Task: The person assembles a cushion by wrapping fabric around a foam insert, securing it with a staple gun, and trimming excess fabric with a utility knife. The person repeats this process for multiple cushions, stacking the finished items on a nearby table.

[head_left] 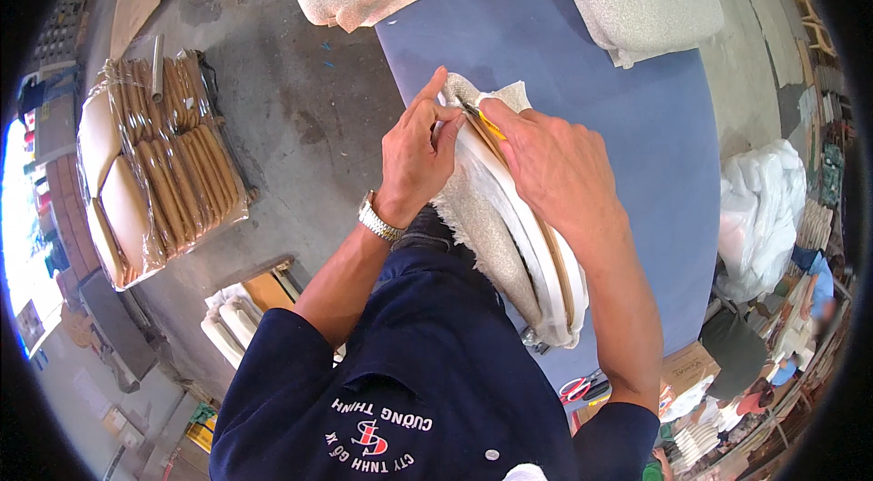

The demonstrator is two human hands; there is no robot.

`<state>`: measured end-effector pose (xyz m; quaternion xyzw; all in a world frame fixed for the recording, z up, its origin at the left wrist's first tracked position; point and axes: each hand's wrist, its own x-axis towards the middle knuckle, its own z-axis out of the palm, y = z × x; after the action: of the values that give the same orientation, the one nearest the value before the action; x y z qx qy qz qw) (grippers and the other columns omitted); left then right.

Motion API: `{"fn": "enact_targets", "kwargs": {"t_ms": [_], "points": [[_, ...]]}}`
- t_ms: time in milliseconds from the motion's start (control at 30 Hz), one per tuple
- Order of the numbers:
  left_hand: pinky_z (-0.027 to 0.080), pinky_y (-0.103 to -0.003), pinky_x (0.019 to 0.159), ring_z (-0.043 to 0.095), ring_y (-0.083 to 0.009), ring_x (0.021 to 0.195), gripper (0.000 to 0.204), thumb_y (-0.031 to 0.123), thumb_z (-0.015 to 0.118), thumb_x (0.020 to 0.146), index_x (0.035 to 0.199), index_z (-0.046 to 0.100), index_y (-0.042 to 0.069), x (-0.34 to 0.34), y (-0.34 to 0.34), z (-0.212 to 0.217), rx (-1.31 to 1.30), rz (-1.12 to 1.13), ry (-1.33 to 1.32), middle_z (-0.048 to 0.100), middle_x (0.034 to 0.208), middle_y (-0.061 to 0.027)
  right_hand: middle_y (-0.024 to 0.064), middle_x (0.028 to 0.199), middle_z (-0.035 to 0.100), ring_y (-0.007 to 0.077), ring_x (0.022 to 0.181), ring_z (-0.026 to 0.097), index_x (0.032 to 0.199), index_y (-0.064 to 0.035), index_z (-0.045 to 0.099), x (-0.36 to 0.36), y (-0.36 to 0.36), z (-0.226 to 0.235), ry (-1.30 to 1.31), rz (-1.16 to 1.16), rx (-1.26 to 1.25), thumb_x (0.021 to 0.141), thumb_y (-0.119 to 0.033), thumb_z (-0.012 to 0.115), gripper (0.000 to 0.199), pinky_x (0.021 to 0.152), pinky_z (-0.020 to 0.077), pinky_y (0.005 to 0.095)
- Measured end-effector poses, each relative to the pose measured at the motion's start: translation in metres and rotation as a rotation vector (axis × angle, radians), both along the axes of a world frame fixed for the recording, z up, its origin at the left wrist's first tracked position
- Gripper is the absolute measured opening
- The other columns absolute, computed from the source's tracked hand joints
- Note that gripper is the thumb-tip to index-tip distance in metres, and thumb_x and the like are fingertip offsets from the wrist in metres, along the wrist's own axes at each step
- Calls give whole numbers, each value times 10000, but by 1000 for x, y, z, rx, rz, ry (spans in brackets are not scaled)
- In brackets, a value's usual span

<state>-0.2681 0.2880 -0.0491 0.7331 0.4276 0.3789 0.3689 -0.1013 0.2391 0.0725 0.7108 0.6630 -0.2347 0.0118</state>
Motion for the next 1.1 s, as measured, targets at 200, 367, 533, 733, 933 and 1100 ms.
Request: {"fn": "enact_targets", "kwargs": {"t_ms": [200,367,533,733,933,1100], "points": [[472,-253,555,557,-68,609,99,-2,724,914,902,625,-3,6,3,10,16,-38,54,641,1405,-222,104,906,725,375,834,711,1255,-173,563,14,-7,3,22,6,-15,961,-175,648,306,678,550,508],[477,-279,560,562,-119,596,96,0,715,911,903,619,-8,12,4,13,15,-92,27,625,1418,-234,116,922,725,383,847,706,1280,-172,562,23,-16,3,57,-7,-4,957,-171,651,335,694,546,509],[475,-287,573,552,-126,594,107,-7,707,905,893,603,-27,9,8,19,-58,-149,49,588,1456,-246,120,947,728,392,833,703,1337,-184,555,19,-36,11,48,-91,-13,962,-175,652,387,684,544,507],[443,-276,558,470,-88,573,91,-26,696,892,881,606,-28,6,18,27,-158,-275,26,549,1494,-259,137,889,719,386,764,723,1334,-156,545,2,-31,5,26,-164,172,985,-174,609,355,618,563,496],[431,-274,551,437,-71,567,93,-24,706,887,880,613,-21,4,21,25,-171,-293,4,539,1506,-258,157,838,712,387,722,734,1238,-107,561,1,-24,-2,-20,-142,191,980,-127,555,259,575,567,492],[431,-268,552,442,-65,574,97,-15,709,888,877,613,-22,4,21,23,-168,-288,6,545,1502,-255,160,824,710,388,719,732,1183,-94,570,3,-20,-4,-6,-121,182,962,-115,546,223,579,567,491]]}}
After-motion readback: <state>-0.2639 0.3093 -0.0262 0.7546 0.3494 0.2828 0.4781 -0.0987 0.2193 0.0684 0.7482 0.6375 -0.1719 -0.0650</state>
